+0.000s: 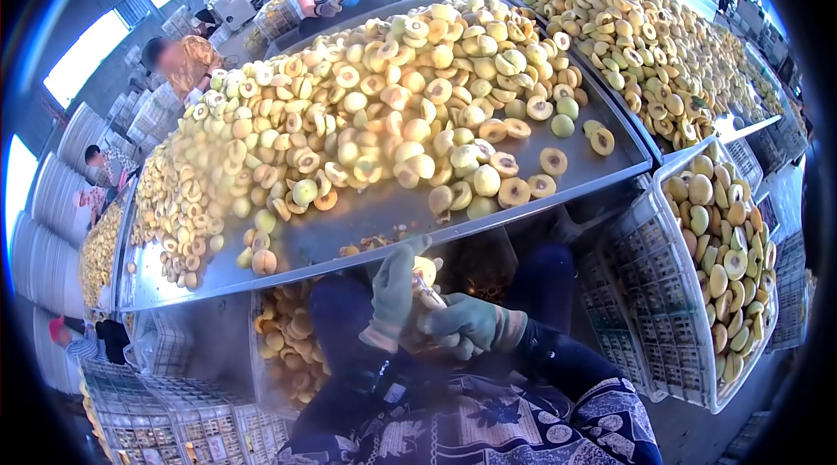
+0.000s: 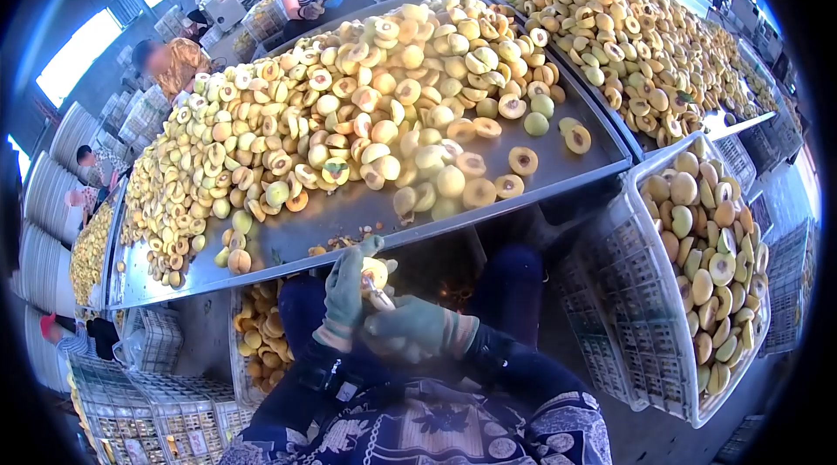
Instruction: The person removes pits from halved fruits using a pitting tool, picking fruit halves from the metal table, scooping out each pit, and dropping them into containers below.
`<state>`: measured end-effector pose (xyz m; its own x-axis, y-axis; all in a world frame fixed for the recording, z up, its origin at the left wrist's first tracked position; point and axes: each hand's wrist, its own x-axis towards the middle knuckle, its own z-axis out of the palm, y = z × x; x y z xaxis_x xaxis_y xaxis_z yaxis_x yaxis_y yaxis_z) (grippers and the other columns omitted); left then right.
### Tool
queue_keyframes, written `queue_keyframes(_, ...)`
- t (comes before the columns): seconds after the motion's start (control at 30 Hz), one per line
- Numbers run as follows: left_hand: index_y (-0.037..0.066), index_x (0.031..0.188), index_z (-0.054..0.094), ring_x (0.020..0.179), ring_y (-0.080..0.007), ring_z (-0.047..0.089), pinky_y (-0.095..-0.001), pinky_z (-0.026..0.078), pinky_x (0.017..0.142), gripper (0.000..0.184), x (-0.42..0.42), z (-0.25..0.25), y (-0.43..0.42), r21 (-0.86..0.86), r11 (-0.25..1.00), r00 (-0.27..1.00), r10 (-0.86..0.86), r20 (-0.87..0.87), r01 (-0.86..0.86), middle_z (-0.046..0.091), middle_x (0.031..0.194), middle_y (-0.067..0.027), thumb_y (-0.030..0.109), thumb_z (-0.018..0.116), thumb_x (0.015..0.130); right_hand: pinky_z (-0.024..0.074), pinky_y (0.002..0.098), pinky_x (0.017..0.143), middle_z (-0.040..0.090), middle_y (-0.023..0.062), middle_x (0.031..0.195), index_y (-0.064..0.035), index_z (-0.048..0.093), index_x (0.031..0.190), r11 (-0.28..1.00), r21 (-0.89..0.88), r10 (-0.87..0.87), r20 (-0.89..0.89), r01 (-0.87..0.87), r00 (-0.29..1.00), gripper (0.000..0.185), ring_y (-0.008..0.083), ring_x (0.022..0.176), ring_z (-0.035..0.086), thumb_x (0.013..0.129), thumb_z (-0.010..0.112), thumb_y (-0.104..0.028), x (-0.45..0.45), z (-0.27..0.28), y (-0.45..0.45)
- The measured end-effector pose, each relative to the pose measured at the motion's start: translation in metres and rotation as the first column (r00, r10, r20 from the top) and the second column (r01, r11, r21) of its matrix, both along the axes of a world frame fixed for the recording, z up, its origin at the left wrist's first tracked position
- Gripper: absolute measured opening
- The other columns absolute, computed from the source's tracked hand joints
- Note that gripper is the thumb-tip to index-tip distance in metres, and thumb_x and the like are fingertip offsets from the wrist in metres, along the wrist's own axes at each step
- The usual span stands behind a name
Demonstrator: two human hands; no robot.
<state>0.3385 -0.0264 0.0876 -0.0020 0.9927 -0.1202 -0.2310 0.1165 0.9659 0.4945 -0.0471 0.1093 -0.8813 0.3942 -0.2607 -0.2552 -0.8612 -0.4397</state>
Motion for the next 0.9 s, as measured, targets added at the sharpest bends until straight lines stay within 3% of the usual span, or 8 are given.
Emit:
queue_keyframes(0.2, 0.006, 0.119, 0.056, 0.092, -0.019, 0.063, -0.0283, 0.056, 0.062, 0.028, 0.008, -0.003, -0.002, -0.048, 0.98, 0.937, 0.197, 0.288, -0.191, 0.058, 0.119, -0.0057, 0.018, 0.057, 0.093, 0.0328, 0.0213, 0.031, 0.045, -0.0044, 0.053, 0.0076, 0.055, 0.105, 0.91, -0.375, -0.117, -0.64, -0.176, 0.76, 0.026, 0.0063, 0.035, 0.039, 0.095, 0.046, -0.015, -0.026, -0.05, -0.012)
queue_keyframes(0.37, 0.006, 0.116, 0.056, 0.083, -0.0189, 0.065, -0.0277, 0.056, 0.058, 0.031, -0.043, 0.0, 0.01, 0.04, 0.894, 0.894, 0.442, 0.078, -0.446, 0.06, 0.115, -0.0117, 0.021, 0.063, 0.09, 0.0329, 0.0206, 0.032, 0.046, -0.0039, 0.055, 0.0047, 0.053, 0.102, 0.935, -0.303, -0.081, -0.692, -0.187, 0.717, 0.02, 0.0066, 0.037, 0.039, 0.096, 0.046, -0.012, -0.028, -0.055, -0.014)
queue_keyframes(0.47, 0.004, 0.111, 0.06, 0.092, -0.0115, 0.061, -0.0233, 0.052, 0.068, 0.025, -0.127, 0.007, 0.015, 0.267, 0.881, 0.843, 0.458, -0.281, -0.39, 0.061, 0.112, -0.0068, 0.013, 0.063, 0.088, 0.0327, 0.0195, 0.035, 0.049, -0.003, 0.058, 0.0004, 0.057, 0.094, 0.981, -0.191, -0.067, -0.242, 0.02, 0.968, 0.018, 0.0056, 0.041, 0.042, 0.091, 0.054, -0.017, -0.013, -0.043, 0.0)
queue_keyframes(0.53, 0.004, 0.106, 0.062, 0.085, -0.0257, 0.064, -0.0364, 0.051, 0.073, 0.03, -0.164, 0.042, -0.001, 0.163, 0.974, 0.359, 0.209, -0.909, -0.155, 0.066, 0.094, -0.0167, 0.024, 0.067, 0.084, 0.0324, 0.0189, 0.036, 0.051, -0.002, 0.06, -0.0017, 0.059, 0.089, 0.99, -0.052, -0.119, 0.23, 0.134, 0.966, 0.018, 0.0052, 0.042, 0.043, 0.088, 0.059, -0.019, -0.013, -0.043, 0.006)
queue_keyframes(0.57, 0.005, 0.105, 0.063, 0.084, -0.0315, 0.064, -0.0414, 0.05, 0.075, 0.038, -0.198, 0.027, 0.004, 0.029, 0.985, -0.036, 0.023, -0.999, -0.171, 0.064, 0.093, -0.0216, 0.031, 0.071, 0.08, 0.036, 0.02, 0.039, 0.05, 0.0, 0.062, -0.0045, 0.056, 0.093, 0.99, -0.035, -0.122, 0.277, 0.136, 0.953, 0.014, 0.0072, 0.047, 0.046, 0.091, 0.056, -0.019, -0.015, -0.056, 0.008)
queue_keyframes(0.63, 0.003, 0.108, 0.063, 0.084, -0.0263, 0.065, -0.0362, 0.052, 0.076, 0.036, -0.177, 0.043, 0.014, 0.077, 0.992, -0.209, 0.055, -0.976, -0.099, 0.065, 0.097, -0.018, 0.026, 0.071, 0.081, 0.0393, 0.0223, 0.042, 0.053, 0.0016, 0.066, -0.0037, 0.058, 0.092, 0.989, 0.119, -0.135, 0.439, 0.092, 0.889, 0.016, 0.0087, 0.049, 0.049, 0.089, 0.059, -0.019, -0.02, -0.084, 0.014)
queue_keyframes(0.73, 0.001, 0.111, 0.063, 0.089, -0.0203, 0.065, -0.0316, 0.052, 0.078, 0.036, -0.142, -0.019, 0.062, 0.253, 0.967, 0.504, 0.209, -0.838, 0.02, 0.066, 0.103, -0.0135, 0.021, 0.071, 0.083, 0.0412, 0.0235, 0.043, 0.057, 0.0031, 0.07, -0.003, 0.061, 0.09, 0.979, -0.019, -0.184, 0.356, 0.204, 0.916, 0.018, 0.0102, 0.051, 0.052, 0.087, 0.061, -0.021, -0.021, -0.103, 0.019)
queue_keyframes(0.9, 0.003, 0.129, 0.051, 0.115, -0.0264, 0.056, -0.0372, 0.048, 0.093, 0.053, -0.01, -0.044, 0.14, 0.152, 0.895, 0.434, -0.05, -0.9, 0.418, 0.049, 0.132, -0.0197, 0.027, 0.067, 0.085, 0.0454, 0.0223, 0.051, 0.061, 0.0036, 0.077, -0.0011, 0.061, 0.1, 0.949, 0.003, -0.292, 0.385, 0.315, 0.875, 0.021, 0.0103, 0.06, 0.057, 0.087, 0.063, -0.018, -0.01, -0.089, 0.023)
